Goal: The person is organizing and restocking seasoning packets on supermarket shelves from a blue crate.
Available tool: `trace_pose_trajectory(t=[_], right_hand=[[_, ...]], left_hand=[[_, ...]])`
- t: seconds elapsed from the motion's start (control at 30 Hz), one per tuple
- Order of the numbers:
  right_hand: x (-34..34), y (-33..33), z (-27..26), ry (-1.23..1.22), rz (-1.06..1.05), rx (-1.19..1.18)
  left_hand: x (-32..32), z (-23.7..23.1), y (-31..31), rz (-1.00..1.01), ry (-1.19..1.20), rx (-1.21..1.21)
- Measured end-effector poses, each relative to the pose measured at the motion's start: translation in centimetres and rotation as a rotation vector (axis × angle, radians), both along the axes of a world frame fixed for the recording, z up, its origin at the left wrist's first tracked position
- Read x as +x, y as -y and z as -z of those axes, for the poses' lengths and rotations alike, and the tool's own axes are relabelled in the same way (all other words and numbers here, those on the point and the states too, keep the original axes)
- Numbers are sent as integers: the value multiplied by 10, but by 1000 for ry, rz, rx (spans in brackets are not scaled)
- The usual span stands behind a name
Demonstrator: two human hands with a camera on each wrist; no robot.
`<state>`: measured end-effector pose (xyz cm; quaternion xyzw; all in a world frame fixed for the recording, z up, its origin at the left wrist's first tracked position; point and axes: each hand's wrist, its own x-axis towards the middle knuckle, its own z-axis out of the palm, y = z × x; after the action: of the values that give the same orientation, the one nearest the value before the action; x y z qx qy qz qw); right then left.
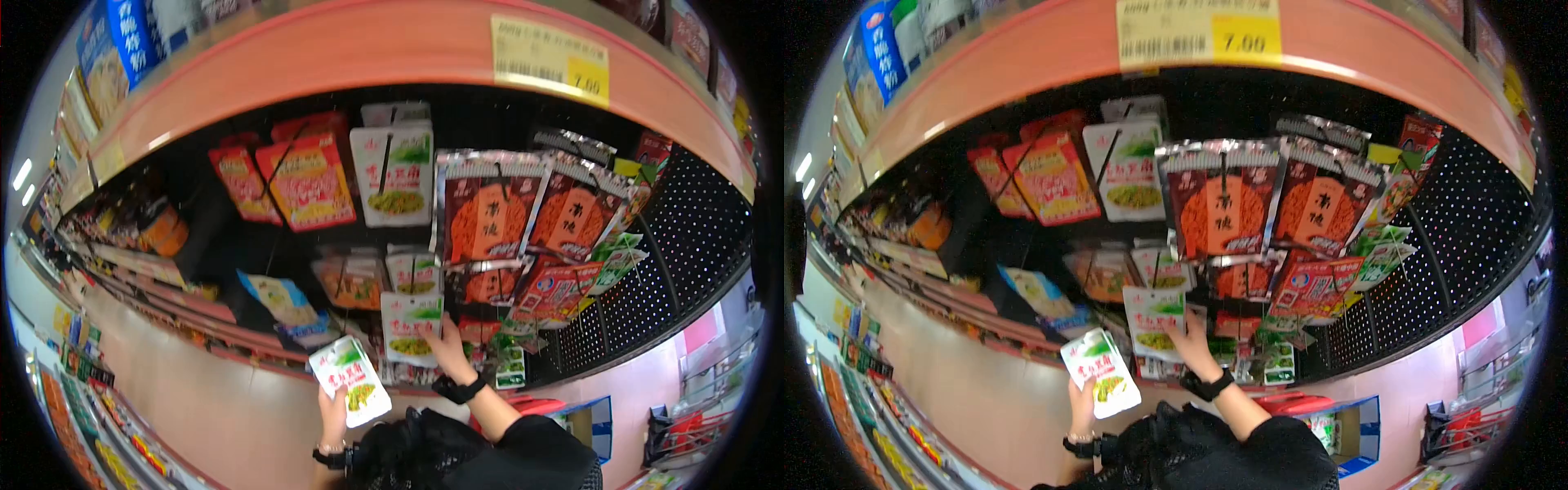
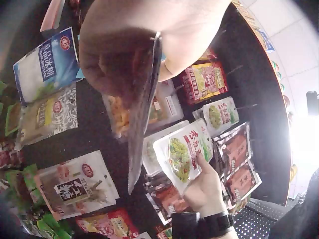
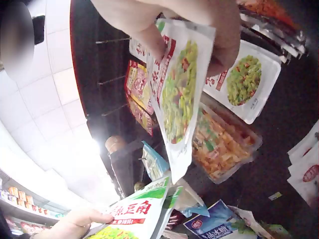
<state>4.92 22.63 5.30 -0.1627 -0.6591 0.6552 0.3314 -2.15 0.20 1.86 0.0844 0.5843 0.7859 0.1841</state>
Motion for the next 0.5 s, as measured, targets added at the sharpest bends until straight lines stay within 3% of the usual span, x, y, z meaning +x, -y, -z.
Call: trace_pose_trajectory(t=[0.17,0.5], right_hand=[[-11,4,-7,-13,70,-96],[-71,-31,1,-157,204,-109]], left_hand=[[-17,-8,-1,111,1,-110],[-46,-16,-9,317,-68,-3]])
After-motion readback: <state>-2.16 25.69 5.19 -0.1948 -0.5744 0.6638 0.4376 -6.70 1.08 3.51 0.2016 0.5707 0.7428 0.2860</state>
